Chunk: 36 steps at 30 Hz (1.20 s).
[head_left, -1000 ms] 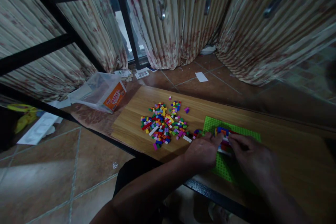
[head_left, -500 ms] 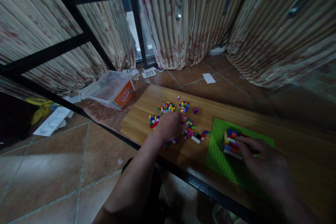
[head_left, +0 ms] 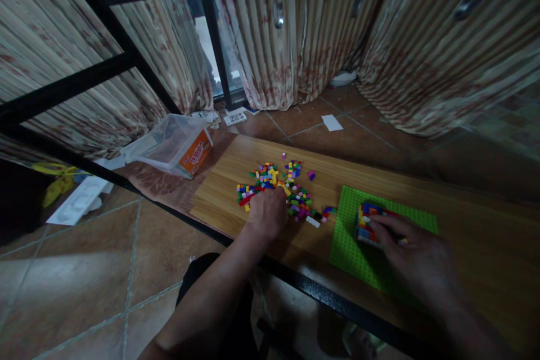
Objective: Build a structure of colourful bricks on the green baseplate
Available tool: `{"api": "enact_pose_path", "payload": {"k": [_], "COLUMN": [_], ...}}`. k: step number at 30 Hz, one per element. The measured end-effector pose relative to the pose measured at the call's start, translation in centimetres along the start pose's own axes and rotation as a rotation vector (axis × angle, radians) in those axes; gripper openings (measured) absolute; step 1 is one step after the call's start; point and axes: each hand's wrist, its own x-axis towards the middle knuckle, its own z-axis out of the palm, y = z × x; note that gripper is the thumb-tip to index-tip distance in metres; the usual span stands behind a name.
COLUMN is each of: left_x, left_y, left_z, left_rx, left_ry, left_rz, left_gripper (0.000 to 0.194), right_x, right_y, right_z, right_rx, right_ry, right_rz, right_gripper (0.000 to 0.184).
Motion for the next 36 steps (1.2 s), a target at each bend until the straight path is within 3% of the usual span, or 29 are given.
{"api": "enact_pose_path", "payload": {"k": [4, 8, 12, 16, 23, 26, 31, 36], "left_x": [0.1, 0.5, 0.5, 0.1, -0.3, -0.3, -0.1, 0.0], "left_y": [-0.5, 0.1, 2.2, 4.6, 7.0, 7.5, 7.5, 7.5], "left_z": [0.0, 0.2, 1.2, 2.1, 2.1, 2.3, 2.9, 2.8], "left_rx": [-0.126, -0.506, -0.824, -0.935, -0.967, -0.987, -0.821, -0.660], "left_ry": [0.101, 0.153, 0.098, 0.028, 0.013, 0.034, 0.040, 0.006], "left_rz": [0.109, 0.346, 0.557, 0.689, 0.654, 0.617, 0.600, 0.555], "left_gripper": [0.018, 0.012, 0.009, 0.013, 0.019, 0.025, 0.026, 0.025], "right_x": [0.1, 0.1, 0.0, 0.0, 0.0, 0.3, 1.0, 1.1], "right_y": [-0.3, -1.3, -2.9, -4.2, -3.7, -1.9, 2.7, 4.6], "right_z": [0.1, 0.2, -0.1, -0.2, -0.2, -0.9, -2.8, -3.6], "right_rx": [0.046, 0.155, 0.336, 0.473, 0.645, 0.598, 0.569, 0.603], "right_ry": [0.018, 0.024, -0.012, -0.138, -0.134, -0.068, 0.098, 0.052], "right_rz": [0.006, 0.011, 0.004, -0.005, 0.058, 0.121, 0.348, 0.394], "right_gripper": [0.031, 0.026, 0.021, 0.024, 0.015, 0.018, 0.023, 0.028]}}
